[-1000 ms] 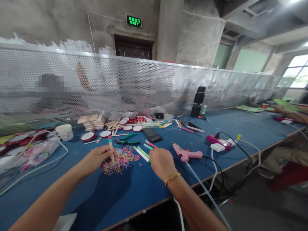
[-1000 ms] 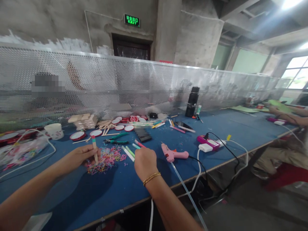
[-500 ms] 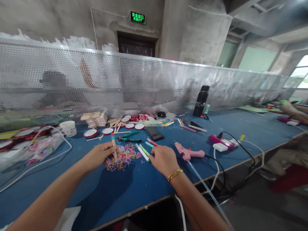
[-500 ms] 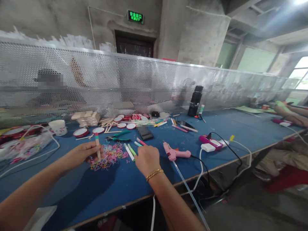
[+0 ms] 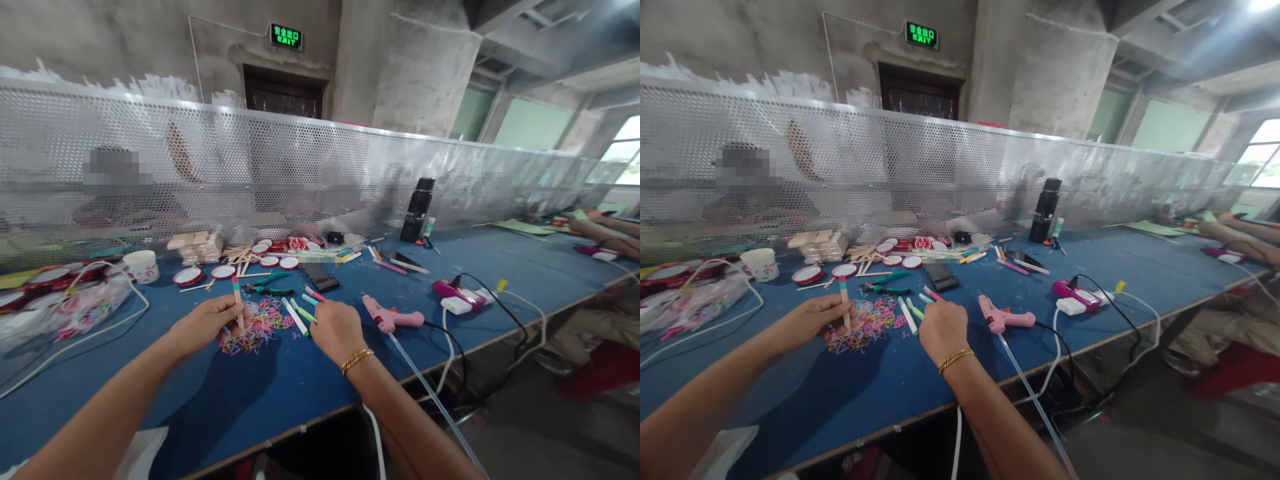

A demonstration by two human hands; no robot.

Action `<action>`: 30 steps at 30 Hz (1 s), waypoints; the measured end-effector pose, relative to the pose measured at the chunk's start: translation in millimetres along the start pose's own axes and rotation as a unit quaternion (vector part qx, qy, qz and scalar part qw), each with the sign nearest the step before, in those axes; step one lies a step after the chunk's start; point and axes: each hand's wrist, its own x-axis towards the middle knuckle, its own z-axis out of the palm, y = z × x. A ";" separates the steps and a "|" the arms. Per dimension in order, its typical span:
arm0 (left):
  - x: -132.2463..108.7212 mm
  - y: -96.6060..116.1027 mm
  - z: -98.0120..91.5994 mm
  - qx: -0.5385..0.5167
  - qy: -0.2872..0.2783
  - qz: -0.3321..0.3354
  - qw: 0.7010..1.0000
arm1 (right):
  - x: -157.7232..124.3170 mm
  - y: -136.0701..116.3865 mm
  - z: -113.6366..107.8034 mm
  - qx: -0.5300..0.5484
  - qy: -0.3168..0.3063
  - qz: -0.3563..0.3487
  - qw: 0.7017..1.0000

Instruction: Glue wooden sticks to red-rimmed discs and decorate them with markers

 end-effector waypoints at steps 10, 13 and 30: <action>0.0 -0.2 0.7 -0.029 -0.002 0.006 1.000 | -12.8 14.8 -20.6 0.085 0.055 0.011 0.995; -1.3 3.5 2.1 -0.040 -0.007 0.008 0.999 | -16.9 2.9 -22.3 0.262 0.089 -0.076 0.958; -3.8 6.3 7.7 -0.088 0.049 -0.008 0.995 | 21.6 -76.3 -8.6 0.459 0.212 -0.222 0.834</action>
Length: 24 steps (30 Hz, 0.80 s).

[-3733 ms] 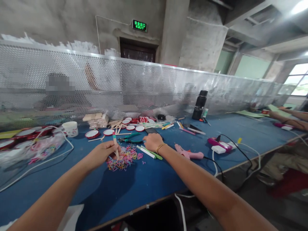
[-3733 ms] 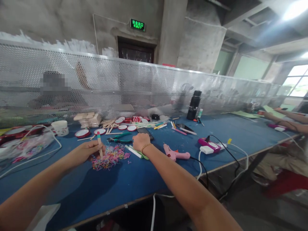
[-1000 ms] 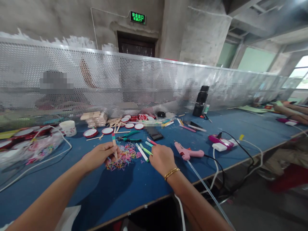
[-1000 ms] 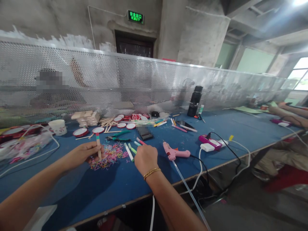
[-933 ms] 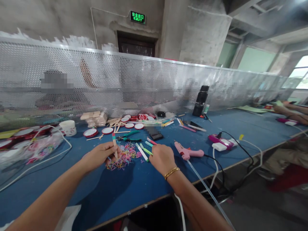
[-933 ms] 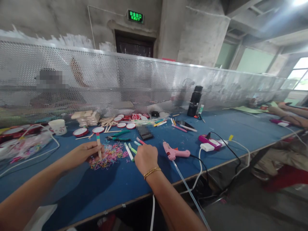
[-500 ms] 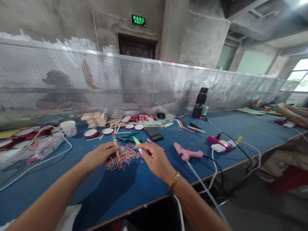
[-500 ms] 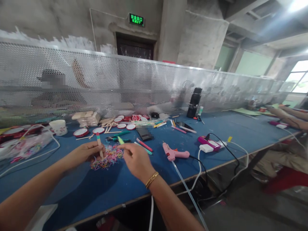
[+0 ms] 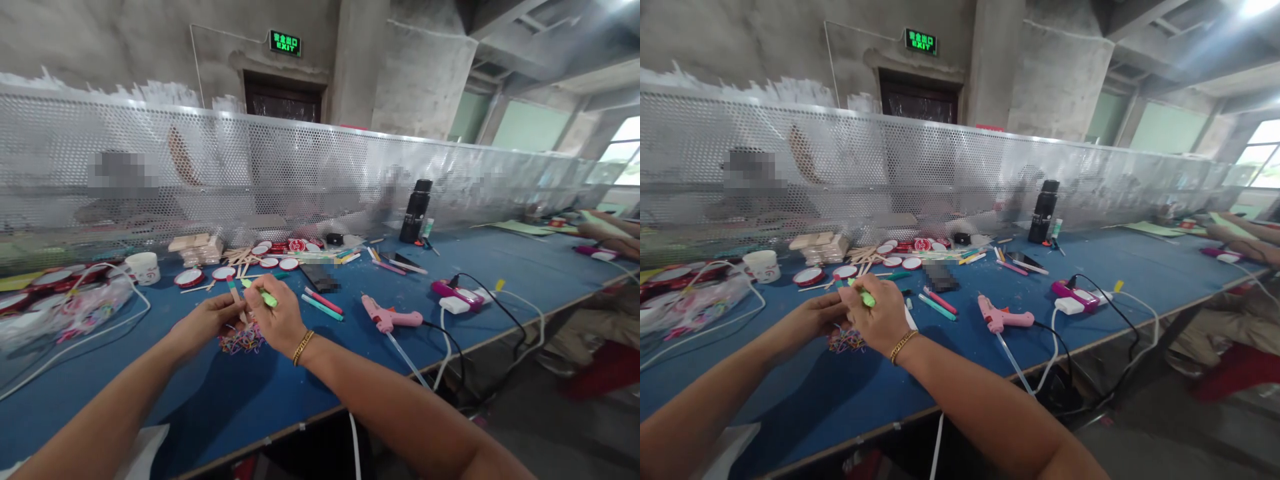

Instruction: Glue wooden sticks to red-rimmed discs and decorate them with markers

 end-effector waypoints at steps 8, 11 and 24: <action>-1.4 -2.1 8.4 -0.041 0.001 0.003 0.999 | -17.5 3.0 -0.5 0.125 0.033 0.046 0.990; -3.5 -2.1 7.9 -0.040 0.001 0.018 0.999 | -19.0 -0.1 -0.4 0.081 0.030 0.053 0.995; -8.3 0.8 12.9 -0.027 -0.025 0.013 0.999 | -21.8 3.4 4.5 -0.043 0.021 0.006 0.999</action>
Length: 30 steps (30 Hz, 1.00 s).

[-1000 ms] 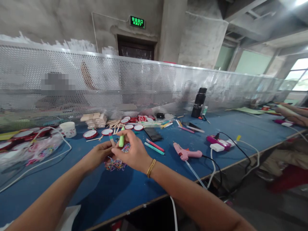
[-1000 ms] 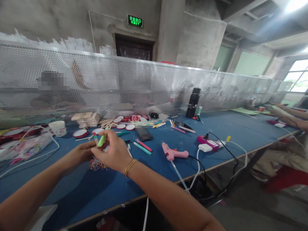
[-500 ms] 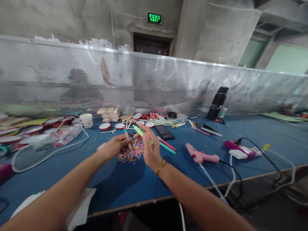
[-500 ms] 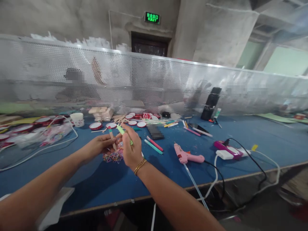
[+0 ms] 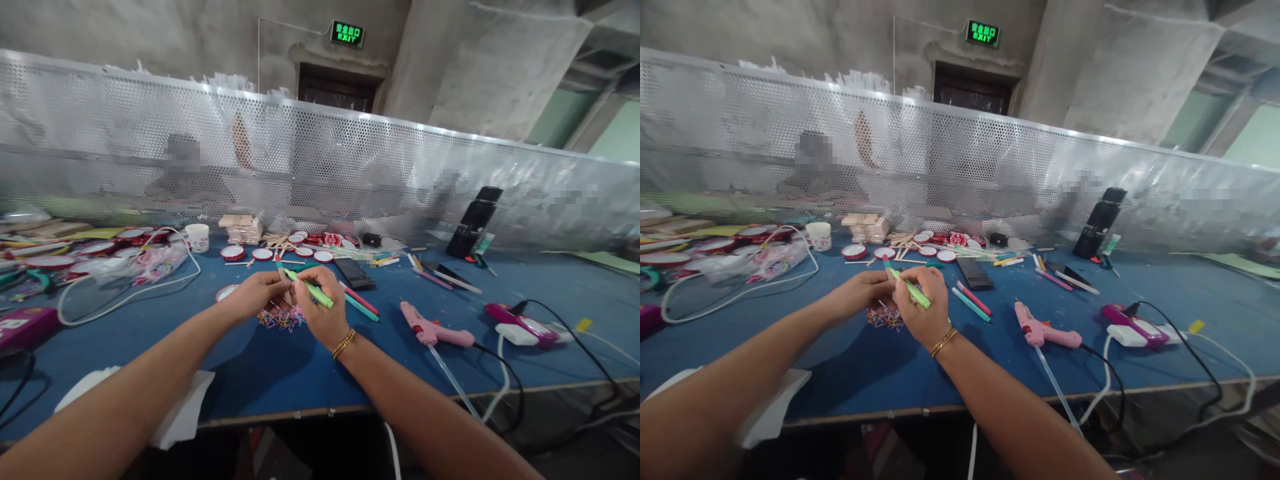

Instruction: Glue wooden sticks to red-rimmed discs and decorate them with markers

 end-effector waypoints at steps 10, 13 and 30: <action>7.0 -9.5 -6.8 0.024 0.020 0.011 0.999 | 1.5 9.9 7.5 0.017 0.027 -0.093 0.995; 8.9 -11.7 -9.3 0.021 0.024 0.015 0.999 | 0.9 10.9 8.7 0.011 -0.010 -0.106 0.994; 4.3 -0.6 -4.9 0.057 0.012 -0.002 0.998 | 1.6 6.2 6.6 0.003 0.038 -0.078 0.996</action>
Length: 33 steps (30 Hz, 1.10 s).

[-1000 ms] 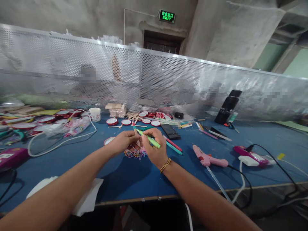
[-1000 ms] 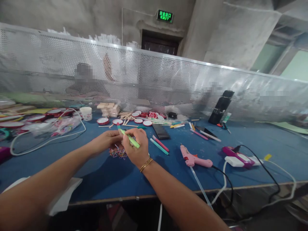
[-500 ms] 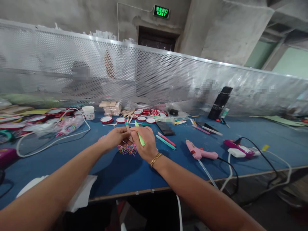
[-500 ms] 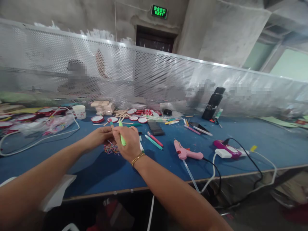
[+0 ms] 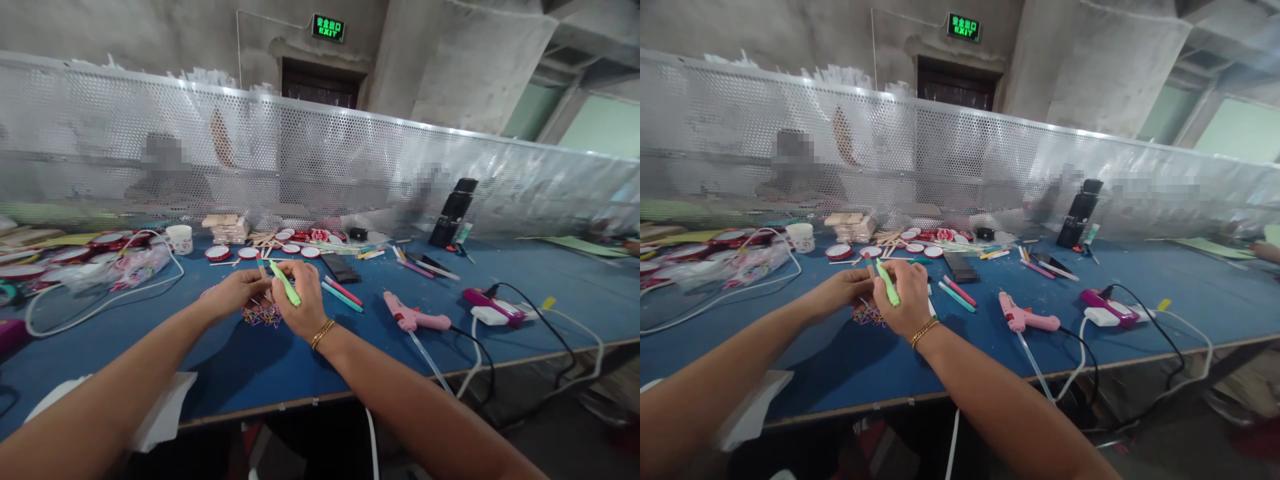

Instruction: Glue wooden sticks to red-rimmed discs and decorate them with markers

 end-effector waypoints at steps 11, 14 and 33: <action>0.6 -11.3 -3.9 -0.031 0.009 0.017 0.999 | 2.5 7.2 -2.9 -0.008 0.019 0.005 1.000; 0.7 -13.1 -5.6 -0.025 0.012 0.016 0.999 | 2.7 7.8 -1.4 -0.007 0.013 -0.006 1.000; 3.5 -21.4 -4.3 -0.060 -0.014 0.013 0.998 | -4.8 5.9 6.6 0.017 -0.017 0.015 1.000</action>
